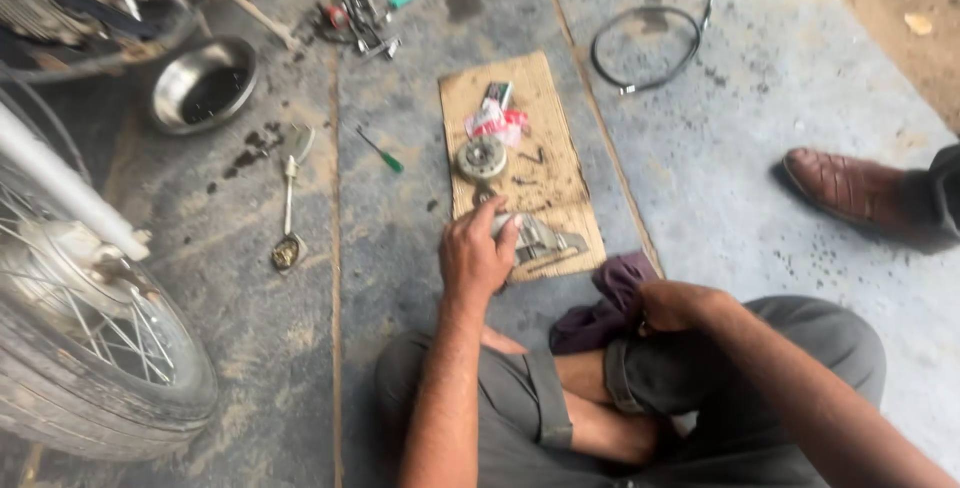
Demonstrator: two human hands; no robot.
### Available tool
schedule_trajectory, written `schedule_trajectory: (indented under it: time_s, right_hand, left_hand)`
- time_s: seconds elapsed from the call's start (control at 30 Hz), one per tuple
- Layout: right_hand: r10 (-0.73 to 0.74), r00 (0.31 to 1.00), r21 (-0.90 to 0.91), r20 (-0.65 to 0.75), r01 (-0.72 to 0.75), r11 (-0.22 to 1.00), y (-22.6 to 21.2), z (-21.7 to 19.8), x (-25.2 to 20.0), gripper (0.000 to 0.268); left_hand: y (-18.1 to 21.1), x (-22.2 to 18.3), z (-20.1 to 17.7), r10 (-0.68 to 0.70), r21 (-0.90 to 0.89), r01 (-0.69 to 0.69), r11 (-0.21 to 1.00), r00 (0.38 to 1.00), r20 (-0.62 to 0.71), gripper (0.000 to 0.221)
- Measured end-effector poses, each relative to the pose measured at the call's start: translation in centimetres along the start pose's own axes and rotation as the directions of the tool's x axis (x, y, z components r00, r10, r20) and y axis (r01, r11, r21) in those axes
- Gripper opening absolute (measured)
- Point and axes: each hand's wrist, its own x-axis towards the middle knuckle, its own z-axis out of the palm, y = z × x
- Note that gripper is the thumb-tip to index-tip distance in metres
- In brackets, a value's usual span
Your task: Cleaning and filing the inside of a motorcycle engine casing or cover.
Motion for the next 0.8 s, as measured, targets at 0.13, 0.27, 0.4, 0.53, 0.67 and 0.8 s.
schedule_trajectory:
  time_s: [0.13, 0.27, 0.4, 0.53, 0.67, 0.8]
  right_hand:
    - [0.112, 0.992, -0.014, 0.054, -0.111, 0.994, -0.1, -0.3, -0.1, 0.022]
    - [0.145, 0.984, 0.002, 0.103, -0.146, 0.989, 0.9, 0.0, 0.3, 0.022]
    - [0.209, 0.975, -0.101, 0.082, -0.201, 0.974, 0.2, -1.4, -1.0, 0.028]
    - [0.275, 0.957, 0.054, -0.091, -0.271, 0.961, 1.6, -1.4, -1.8, 0.028]
    - [0.338, 0.875, 0.28, -0.347, -0.248, 0.927, 3.1, -0.4, -0.6, 0.022]
    - [0.546, 0.739, 0.166, -0.394, -0.527, 0.833, 1.9, 3.9, 1.6, 0.015]
  left_hand:
    - [0.3, 0.3, -0.6, -0.003, -0.007, 0.003, 1.0, 1.0, -0.001, 0.032]
    - [0.2, 0.0, -0.9, -0.018, 0.023, 0.018, 1.0, 1.0, -0.004, 0.033]
    - [0.1, 0.2, -1.5, -0.061, 0.009, 0.061, 0.998, 0.998, 0.002, 0.034]
    - [-0.1, 0.7, -1.4, -0.094, 0.014, 0.093, 0.996, 0.995, 0.042, 0.034]
    - [0.0, 0.6, 0.1, -0.149, 0.042, 0.146, 0.988, 0.983, 0.103, 0.037]
    - [0.9, 1.0, 0.6, -0.126, 0.065, 0.12, 0.991, 0.987, 0.1, 0.038]
